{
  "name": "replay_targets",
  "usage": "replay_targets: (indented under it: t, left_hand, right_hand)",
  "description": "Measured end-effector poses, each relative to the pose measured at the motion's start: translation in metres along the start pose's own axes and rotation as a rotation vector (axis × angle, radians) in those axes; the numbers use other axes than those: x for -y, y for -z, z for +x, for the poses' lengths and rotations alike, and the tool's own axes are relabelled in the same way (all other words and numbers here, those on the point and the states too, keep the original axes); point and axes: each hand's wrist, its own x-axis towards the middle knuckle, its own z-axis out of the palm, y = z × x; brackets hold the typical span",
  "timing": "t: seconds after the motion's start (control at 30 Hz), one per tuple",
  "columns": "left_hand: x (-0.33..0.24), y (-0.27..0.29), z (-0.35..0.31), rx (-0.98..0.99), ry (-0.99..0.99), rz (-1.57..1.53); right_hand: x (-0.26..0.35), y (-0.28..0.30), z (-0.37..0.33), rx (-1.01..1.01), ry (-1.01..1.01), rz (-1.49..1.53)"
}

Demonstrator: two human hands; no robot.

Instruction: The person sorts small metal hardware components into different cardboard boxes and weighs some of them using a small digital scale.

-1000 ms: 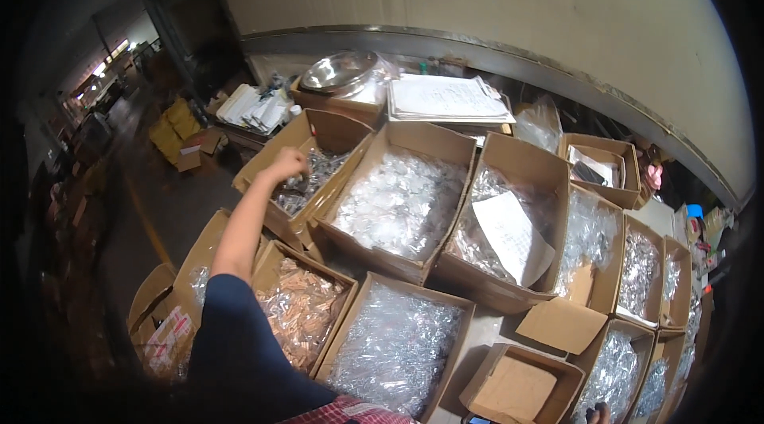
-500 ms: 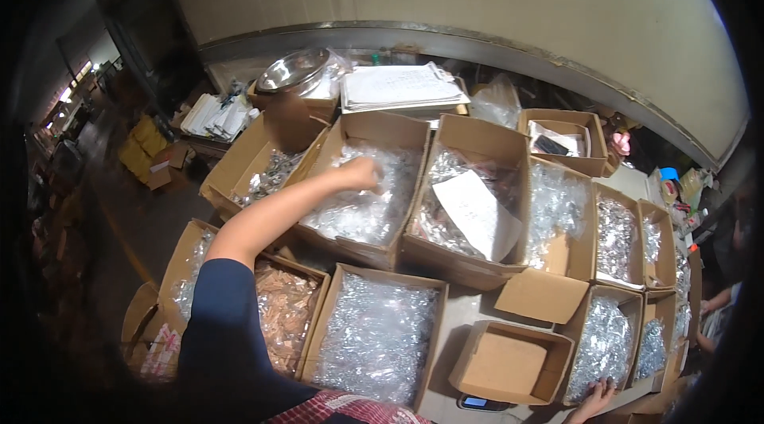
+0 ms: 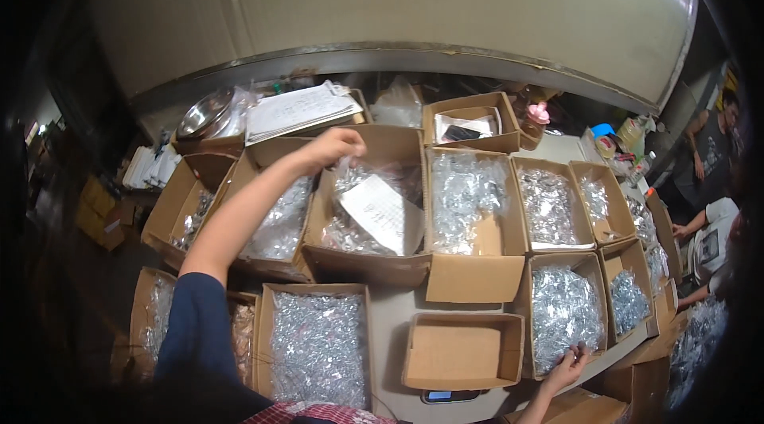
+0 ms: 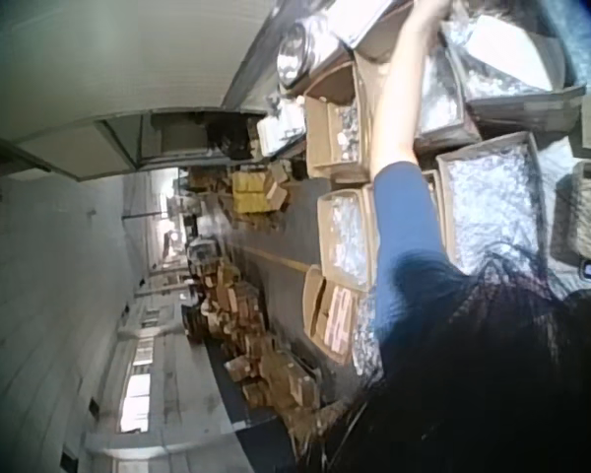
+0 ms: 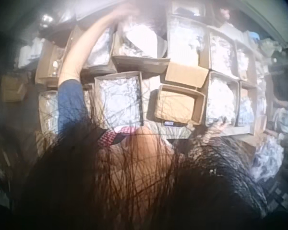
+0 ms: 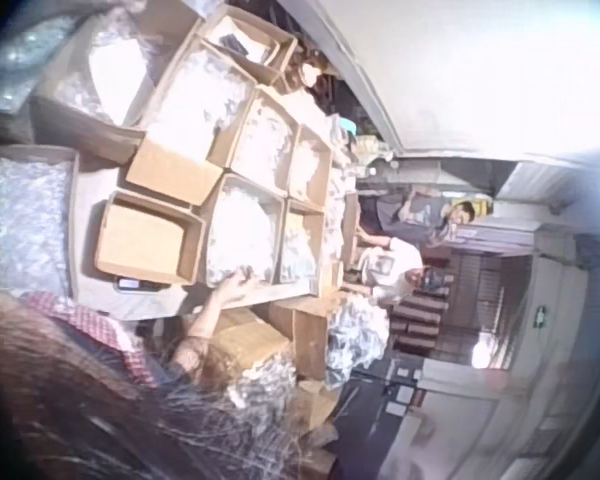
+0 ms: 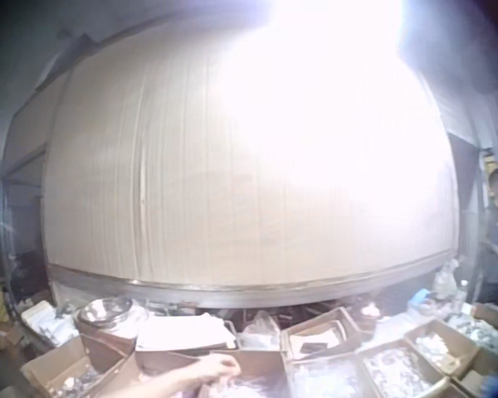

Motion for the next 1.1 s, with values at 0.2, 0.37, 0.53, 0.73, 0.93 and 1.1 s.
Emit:
replay_targets:
  t: [0.2,0.37,0.53,0.73,0.93,1.1]
  left_hand:
    - [0.04,-0.091,0.089,0.153,-0.004,0.946]
    - [0.045,-0.084,0.093,-0.084,0.007,0.917]
    - [0.042,-0.036,0.06,-0.123,0.016,0.318]
    - [0.0,-0.029,0.02,-0.233,0.072,-0.69]
    - [-0.06,-0.071,-0.032,0.16,0.033,-1.248]
    - [-0.072,-0.159,-0.078,0.646,0.061,-1.146]
  right_hand:
    - [0.008,-0.002,-0.012,0.021,-0.04,-0.022]
    - [0.011,0.005,-0.013,0.076,-0.042,-0.003]
    - [0.034,-0.01,-0.02,0.031,0.044,-0.154]
    - [0.023,-0.008,-0.019,0.043,0.165,-0.142]
    - [0.023,0.001,-0.016,0.047,0.294,-0.269]
    - [0.025,-0.01,-0.018,0.065,0.402,-0.341]
